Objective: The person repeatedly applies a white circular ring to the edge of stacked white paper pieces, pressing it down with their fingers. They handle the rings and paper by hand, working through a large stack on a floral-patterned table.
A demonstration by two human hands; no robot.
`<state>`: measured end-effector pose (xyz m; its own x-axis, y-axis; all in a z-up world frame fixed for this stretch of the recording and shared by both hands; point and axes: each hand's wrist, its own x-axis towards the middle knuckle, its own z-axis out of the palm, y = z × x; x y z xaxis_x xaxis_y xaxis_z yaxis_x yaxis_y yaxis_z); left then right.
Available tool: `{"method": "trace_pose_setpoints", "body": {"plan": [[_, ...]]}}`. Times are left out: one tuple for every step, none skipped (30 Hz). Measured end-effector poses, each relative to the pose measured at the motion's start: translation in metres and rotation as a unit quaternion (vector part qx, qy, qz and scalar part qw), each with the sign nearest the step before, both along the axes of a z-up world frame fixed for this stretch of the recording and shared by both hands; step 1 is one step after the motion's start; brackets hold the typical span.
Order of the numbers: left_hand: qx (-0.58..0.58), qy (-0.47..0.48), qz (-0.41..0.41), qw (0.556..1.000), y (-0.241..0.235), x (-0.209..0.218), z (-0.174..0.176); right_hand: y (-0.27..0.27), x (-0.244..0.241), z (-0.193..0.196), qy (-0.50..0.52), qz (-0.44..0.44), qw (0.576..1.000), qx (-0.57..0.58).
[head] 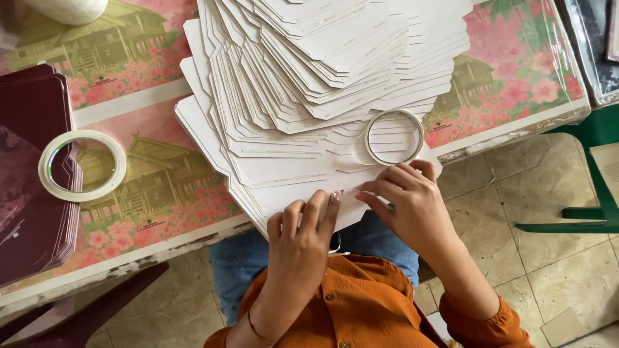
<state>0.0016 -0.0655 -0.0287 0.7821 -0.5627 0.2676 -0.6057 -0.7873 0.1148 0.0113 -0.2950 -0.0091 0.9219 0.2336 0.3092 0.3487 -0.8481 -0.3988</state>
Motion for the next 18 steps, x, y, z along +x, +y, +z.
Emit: {"method": "trace_pose_setpoints", "body": {"plan": [[-0.001, 0.0, 0.0, 1.0, -0.003, 0.001, -0.004, -0.001, -0.001, -0.001, 0.0, 0.0, 1.0, -0.001], [-0.001, 0.005, -0.004, 1.0, -0.006, 0.001, -0.007, 0.0, -0.002, -0.002, -0.013, -0.008, 1.0, -0.008], [-0.001, 0.01, -0.009, 1.0, -0.008, 0.0, -0.01, 0.0, -0.004, -0.003, -0.026, -0.017, 0.999, -0.015], [0.0, 0.012, -0.009, 1.0, -0.011, 0.002, -0.01, 0.003, -0.005, -0.001, -0.025, -0.017, 0.999, -0.015], [0.003, 0.002, -0.009, 1.0, -0.014, 0.003, -0.009, 0.007, -0.006, 0.002, -0.042, -0.014, 0.999, -0.015], [0.005, -0.009, -0.011, 1.0, -0.017, 0.006, -0.008, 0.01, -0.006, 0.005, -0.06, -0.011, 0.998, -0.016], [0.005, -0.009, -0.011, 1.0, -0.018, 0.006, -0.007, 0.013, -0.01, 0.002, -0.06, -0.012, 0.998, -0.016], [0.012, -0.024, 0.002, 1.0, -0.019, 0.007, -0.006, 0.017, -0.014, 0.0, -0.102, -0.024, 0.994, -0.029], [0.02, -0.04, 0.016, 0.999, -0.02, 0.008, -0.005, 0.021, -0.017, -0.003, -0.144, -0.036, 0.988, -0.041], [0.02, -0.041, 0.018, 0.999, -0.012, 0.01, -0.009, 0.021, -0.02, -0.007, -0.145, -0.034, 0.988, -0.041], [0.0, 0.013, 0.021, 1.0, -0.005, 0.013, -0.013, 0.022, -0.022, -0.011, -0.147, -0.055, 0.988, -0.01], [-0.021, 0.066, 0.022, 0.997, 0.002, 0.015, -0.017, 0.022, -0.024, -0.015, -0.148, -0.077, 0.986, 0.02], [-0.021, 0.066, 0.023, 0.997, 0.007, 0.015, -0.011, 0.021, -0.022, -0.016, -0.148, -0.076, 0.986, 0.02], [-0.032, 0.061, 0.024, 0.997, 0.012, 0.014, -0.005, 0.02, -0.022, -0.017, -0.149, -0.079, 0.985, 0.039], [-0.043, 0.056, 0.025, 0.997, 0.017, 0.013, 0.001, 0.02, -0.022, -0.017, -0.15, -0.082, 0.984, 0.058], [-0.043, 0.057, 0.026, 0.997, 0.011, 0.011, -0.005, 0.021, -0.022, -0.02, -0.149, -0.081, 0.984, 0.059], [-0.064, 0.074, 0.025, 0.995, 0.005, 0.009, -0.011, 0.022, -0.023, -0.023, -0.123, -0.091, 0.987, 0.054], [-0.085, 0.09, 0.024, 0.992, -0.002, 0.007, -0.018, 0.023, -0.023, -0.026, -0.097, -0.101, 0.989, 0.05]]}}
